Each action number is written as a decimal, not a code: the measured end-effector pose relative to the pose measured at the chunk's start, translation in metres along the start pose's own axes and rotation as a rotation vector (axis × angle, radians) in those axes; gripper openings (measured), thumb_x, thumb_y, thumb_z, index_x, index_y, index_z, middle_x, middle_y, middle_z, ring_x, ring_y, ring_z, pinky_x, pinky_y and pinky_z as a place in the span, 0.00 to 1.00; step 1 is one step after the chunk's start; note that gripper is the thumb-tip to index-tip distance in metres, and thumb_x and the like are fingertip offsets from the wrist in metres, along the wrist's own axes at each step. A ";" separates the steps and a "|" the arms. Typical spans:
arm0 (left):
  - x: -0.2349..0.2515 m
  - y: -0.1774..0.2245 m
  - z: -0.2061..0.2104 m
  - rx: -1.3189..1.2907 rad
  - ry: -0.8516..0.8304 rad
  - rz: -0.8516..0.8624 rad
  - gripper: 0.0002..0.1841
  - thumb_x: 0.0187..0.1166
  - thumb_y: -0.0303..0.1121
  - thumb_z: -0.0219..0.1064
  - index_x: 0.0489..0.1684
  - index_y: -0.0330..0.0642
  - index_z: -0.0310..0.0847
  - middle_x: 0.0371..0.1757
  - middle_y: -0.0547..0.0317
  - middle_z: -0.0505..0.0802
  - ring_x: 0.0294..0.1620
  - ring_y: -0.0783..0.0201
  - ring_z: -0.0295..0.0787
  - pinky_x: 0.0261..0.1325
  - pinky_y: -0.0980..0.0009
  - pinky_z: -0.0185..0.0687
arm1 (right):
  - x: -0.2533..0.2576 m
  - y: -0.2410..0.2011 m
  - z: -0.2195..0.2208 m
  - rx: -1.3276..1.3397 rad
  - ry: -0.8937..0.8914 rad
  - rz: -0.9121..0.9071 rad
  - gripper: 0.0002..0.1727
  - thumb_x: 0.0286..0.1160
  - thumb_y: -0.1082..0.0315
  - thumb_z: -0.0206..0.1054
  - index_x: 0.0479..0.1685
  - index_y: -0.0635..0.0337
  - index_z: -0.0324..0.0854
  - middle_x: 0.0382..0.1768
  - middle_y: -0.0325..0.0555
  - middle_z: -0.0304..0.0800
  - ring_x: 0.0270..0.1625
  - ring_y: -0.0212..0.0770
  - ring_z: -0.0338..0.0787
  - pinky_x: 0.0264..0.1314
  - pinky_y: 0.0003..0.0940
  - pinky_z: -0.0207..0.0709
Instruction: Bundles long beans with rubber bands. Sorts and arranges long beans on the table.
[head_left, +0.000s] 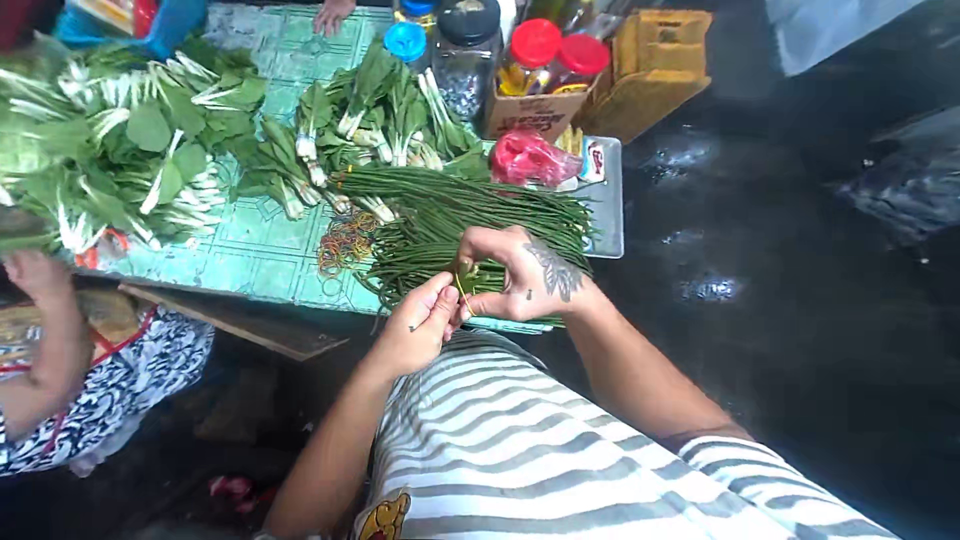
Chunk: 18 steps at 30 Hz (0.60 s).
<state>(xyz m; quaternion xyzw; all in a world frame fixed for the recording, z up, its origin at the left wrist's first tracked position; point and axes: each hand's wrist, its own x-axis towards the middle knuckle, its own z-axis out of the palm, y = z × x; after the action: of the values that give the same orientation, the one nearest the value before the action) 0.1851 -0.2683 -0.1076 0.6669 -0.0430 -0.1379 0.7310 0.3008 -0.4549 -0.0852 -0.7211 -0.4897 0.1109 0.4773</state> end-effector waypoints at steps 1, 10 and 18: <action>0.003 -0.004 0.009 -0.042 0.007 0.033 0.16 0.95 0.36 0.45 0.53 0.39 0.78 0.31 0.64 0.83 0.29 0.71 0.80 0.36 0.72 0.82 | -0.012 0.001 -0.003 0.025 0.031 0.003 0.21 0.53 0.58 0.84 0.39 0.57 0.81 0.35 0.35 0.91 0.40 0.29 0.91 0.44 0.31 0.90; 0.013 -0.031 0.073 -0.443 0.175 0.297 0.12 0.92 0.43 0.54 0.55 0.49 0.80 0.42 0.65 0.87 0.43 0.70 0.84 0.52 0.70 0.84 | -0.103 0.025 -0.005 0.769 0.125 -0.284 0.12 0.80 0.54 0.72 0.38 0.52 0.90 0.47 0.42 0.97 0.64 0.47 0.92 0.80 0.58 0.75; 0.015 -0.035 0.103 -0.544 0.190 0.342 0.11 0.91 0.42 0.57 0.57 0.49 0.79 0.44 0.61 0.86 0.45 0.67 0.84 0.54 0.68 0.83 | -0.137 0.031 0.041 1.358 0.340 -0.217 0.14 0.83 0.51 0.65 0.48 0.43 0.95 0.60 0.45 0.93 0.68 0.48 0.86 0.74 0.49 0.76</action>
<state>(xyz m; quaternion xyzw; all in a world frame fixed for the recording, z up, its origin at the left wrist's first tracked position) 0.1693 -0.3739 -0.1328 0.4405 -0.0478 0.0434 0.8954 0.2256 -0.5441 -0.1730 -0.2184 -0.3004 0.2295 0.8997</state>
